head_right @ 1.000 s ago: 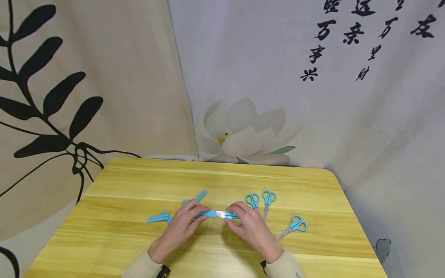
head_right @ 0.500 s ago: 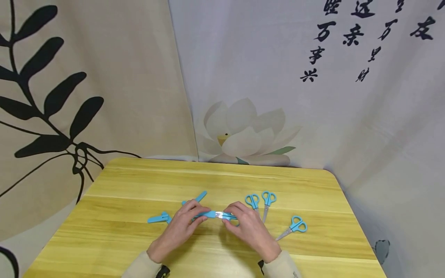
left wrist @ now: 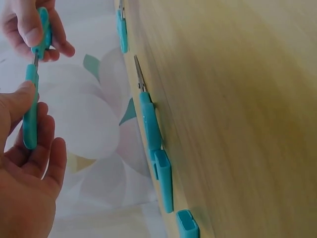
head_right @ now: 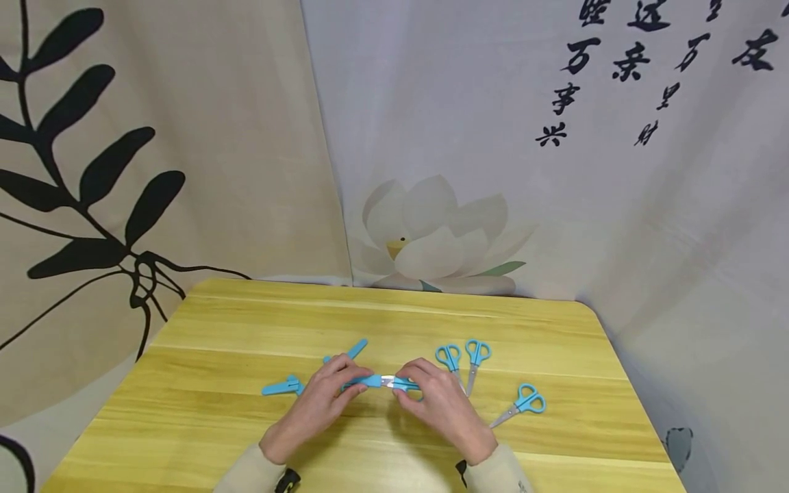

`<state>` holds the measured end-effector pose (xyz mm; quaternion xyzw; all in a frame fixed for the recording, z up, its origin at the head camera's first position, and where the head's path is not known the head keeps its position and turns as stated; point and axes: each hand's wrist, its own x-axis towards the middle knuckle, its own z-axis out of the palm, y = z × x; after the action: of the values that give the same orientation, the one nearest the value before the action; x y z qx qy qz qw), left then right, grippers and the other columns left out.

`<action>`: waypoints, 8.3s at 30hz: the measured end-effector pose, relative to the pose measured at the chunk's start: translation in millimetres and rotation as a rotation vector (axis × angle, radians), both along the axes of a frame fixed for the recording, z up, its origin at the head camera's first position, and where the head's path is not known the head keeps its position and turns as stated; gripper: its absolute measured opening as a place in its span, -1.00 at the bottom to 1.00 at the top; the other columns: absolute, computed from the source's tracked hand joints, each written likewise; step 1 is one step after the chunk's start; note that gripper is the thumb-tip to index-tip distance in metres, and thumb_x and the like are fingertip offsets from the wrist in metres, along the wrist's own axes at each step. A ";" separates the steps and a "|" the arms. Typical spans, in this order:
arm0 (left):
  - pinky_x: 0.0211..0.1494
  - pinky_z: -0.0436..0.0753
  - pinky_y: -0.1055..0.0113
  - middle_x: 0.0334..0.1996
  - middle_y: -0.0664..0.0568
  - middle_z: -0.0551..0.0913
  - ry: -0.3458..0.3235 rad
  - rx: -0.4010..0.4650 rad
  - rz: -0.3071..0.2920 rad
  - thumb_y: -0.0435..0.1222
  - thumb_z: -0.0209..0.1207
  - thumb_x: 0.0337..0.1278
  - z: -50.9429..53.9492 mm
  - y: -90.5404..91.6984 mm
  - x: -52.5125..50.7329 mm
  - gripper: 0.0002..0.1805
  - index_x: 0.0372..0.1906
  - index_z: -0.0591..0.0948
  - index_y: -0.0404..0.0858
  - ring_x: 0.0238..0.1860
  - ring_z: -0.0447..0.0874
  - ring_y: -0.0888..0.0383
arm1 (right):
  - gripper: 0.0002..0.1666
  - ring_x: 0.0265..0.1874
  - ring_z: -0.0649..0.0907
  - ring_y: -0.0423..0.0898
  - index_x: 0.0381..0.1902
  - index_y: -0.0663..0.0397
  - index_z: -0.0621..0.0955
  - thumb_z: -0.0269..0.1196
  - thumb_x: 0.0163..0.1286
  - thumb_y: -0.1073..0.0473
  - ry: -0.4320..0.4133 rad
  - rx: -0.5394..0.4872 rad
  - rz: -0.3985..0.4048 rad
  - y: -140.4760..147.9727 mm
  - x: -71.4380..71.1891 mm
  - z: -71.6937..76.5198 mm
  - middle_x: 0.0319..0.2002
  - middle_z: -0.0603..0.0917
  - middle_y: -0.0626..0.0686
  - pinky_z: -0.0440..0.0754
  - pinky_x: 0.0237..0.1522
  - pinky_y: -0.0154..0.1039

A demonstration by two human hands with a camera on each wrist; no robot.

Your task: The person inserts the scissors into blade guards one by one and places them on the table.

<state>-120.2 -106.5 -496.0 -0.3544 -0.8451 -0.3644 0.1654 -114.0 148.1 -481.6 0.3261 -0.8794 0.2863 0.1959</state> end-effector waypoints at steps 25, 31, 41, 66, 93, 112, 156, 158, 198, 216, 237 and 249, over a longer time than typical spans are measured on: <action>-0.25 0.51 0.46 -0.15 0.19 0.58 -0.066 0.005 -0.008 -0.26 0.31 0.35 3.1 -1.8 -1.2 -0.78 0.04 0.75 -0.14 -0.29 0.40 0.32 | -0.80 -0.29 0.73 -0.19 -0.23 0.00 0.74 0.55 0.21 0.19 -0.020 -0.002 0.007 -6.4 -2.1 4.4 -0.15 0.74 -0.10 0.73 -0.30 -0.29; -0.24 0.52 0.45 -0.13 0.19 0.59 -0.072 0.000 -0.010 -0.26 0.32 0.35 6.3 -2.5 -1.5 -0.78 0.03 0.76 -0.14 -0.28 0.42 0.32 | -0.79 -0.29 0.73 -0.20 -0.23 0.01 0.74 0.55 0.20 0.19 -0.006 -0.003 0.017 -8.2 -2.8 5.2 -0.16 0.74 -0.09 0.73 -0.30 -0.29; -0.26 0.52 0.46 -0.14 0.18 0.58 -0.059 0.005 -0.015 -0.31 0.34 0.32 6.8 -2.3 -2.0 -0.78 0.02 0.75 -0.15 -0.29 0.41 0.32 | -0.79 -0.31 0.72 -0.21 -0.25 0.00 0.73 0.56 0.19 0.19 0.010 -0.015 0.016 -10.9 -3.0 5.4 -0.18 0.74 -0.10 0.72 -0.33 -0.31; -0.16 0.62 0.41 -0.09 0.18 0.61 -0.073 -0.004 -0.024 -0.33 0.35 0.31 10.3 -3.5 -1.4 -0.78 0.02 0.75 -0.14 -0.19 0.54 0.28 | -0.77 -0.26 0.75 -0.17 -0.21 0.02 0.74 0.56 0.19 0.20 0.013 -0.009 0.055 -10.9 -5.5 8.6 -0.15 0.75 -0.08 0.74 -0.28 -0.28; 0.20 0.64 0.03 -0.04 0.23 0.78 -0.149 -0.011 0.006 -0.19 0.38 0.29 17.6 -17.4 -5.7 -0.75 0.02 0.79 -0.09 0.08 0.70 0.18 | -0.70 -0.24 0.74 -0.16 -0.17 0.06 0.74 0.59 0.15 0.26 0.029 -0.036 0.102 -2.2 -7.1 12.2 -0.12 0.74 -0.08 0.75 -0.26 -0.28; 0.15 0.67 0.02 -0.09 0.22 0.80 -0.120 0.018 0.011 -0.19 0.39 0.25 15.5 -18.3 -4.9 -0.74 0.01 0.79 -0.10 0.04 0.72 0.15 | -0.70 -0.26 0.74 -0.18 -0.20 0.05 0.74 0.60 0.12 0.24 0.042 -0.026 0.079 -6.3 -7.2 14.2 -0.15 0.75 -0.09 0.74 -0.27 -0.27; 0.13 0.68 0.01 -0.09 0.15 0.81 -0.149 0.016 0.021 -0.21 0.38 0.25 15.4 -16.5 -5.1 -0.73 0.01 0.80 -0.19 0.04 0.72 0.09 | -0.76 -0.25 0.75 -0.18 -0.21 0.03 0.75 0.58 0.17 0.21 0.040 -0.034 0.077 -9.6 -8.0 12.4 -0.16 0.76 -0.10 0.75 -0.26 -0.27; 0.13 0.68 0.01 -0.09 0.16 0.81 -0.153 0.016 0.024 -0.20 0.38 0.26 15.5 -16.5 -5.0 -0.73 0.01 0.80 -0.18 0.05 0.72 0.09 | -0.76 -0.25 0.75 -0.18 -0.21 0.03 0.76 0.57 0.18 0.21 0.037 -0.033 0.076 -10.0 -8.0 12.8 -0.16 0.76 -0.10 0.75 -0.26 -0.27; 0.13 0.68 0.03 -0.12 0.19 0.81 -0.129 0.018 0.028 -0.16 0.34 0.30 16.6 -13.2 -4.7 -0.73 0.01 0.80 -0.17 0.01 0.73 0.12 | -0.77 -0.27 0.76 -0.18 -0.21 0.04 0.76 0.57 0.19 0.19 0.039 -0.024 0.075 -12.9 -8.7 15.9 -0.15 0.77 -0.07 0.74 -0.27 -0.30; 0.20 0.63 -0.11 -0.11 0.22 0.80 -0.110 -0.042 0.005 -0.24 0.43 0.22 13.8 -12.4 -2.9 -0.80 -0.06 0.80 -0.09 0.00 0.73 0.19 | -0.75 -0.26 0.75 -0.19 -0.20 0.04 0.74 0.56 0.18 0.23 0.055 -0.047 0.124 -9.9 -9.5 3.0 -0.17 0.76 -0.08 0.74 -0.27 -0.31; -0.05 0.65 0.30 -0.07 0.20 0.68 0.062 -0.079 0.019 -0.27 0.45 0.20 11.6 -9.1 -0.9 -0.76 -0.03 0.81 -0.12 -0.06 0.59 0.21 | -0.73 -0.25 0.77 -0.16 -0.21 0.07 0.74 0.57 0.14 0.26 0.062 -0.038 0.124 -11.4 -8.7 3.0 -0.16 0.76 -0.05 0.75 -0.26 -0.30; -0.15 0.59 0.37 -0.21 0.21 0.66 -0.050 -0.152 0.005 -0.28 0.48 0.16 22.2 -7.3 -3.3 -0.79 -0.08 0.82 -0.13 -0.18 0.54 0.26 | -0.73 -0.26 0.76 -0.17 -0.20 0.08 0.73 0.57 0.16 0.27 0.075 -0.034 0.129 -15.7 -10.5 -1.5 -0.15 0.75 -0.05 0.74 -0.24 -0.35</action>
<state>-123.5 -113.9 -473.7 -0.3544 -0.8752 -0.3075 0.1178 -124.5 132.5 -483.0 0.3890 -0.8437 0.3008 0.2152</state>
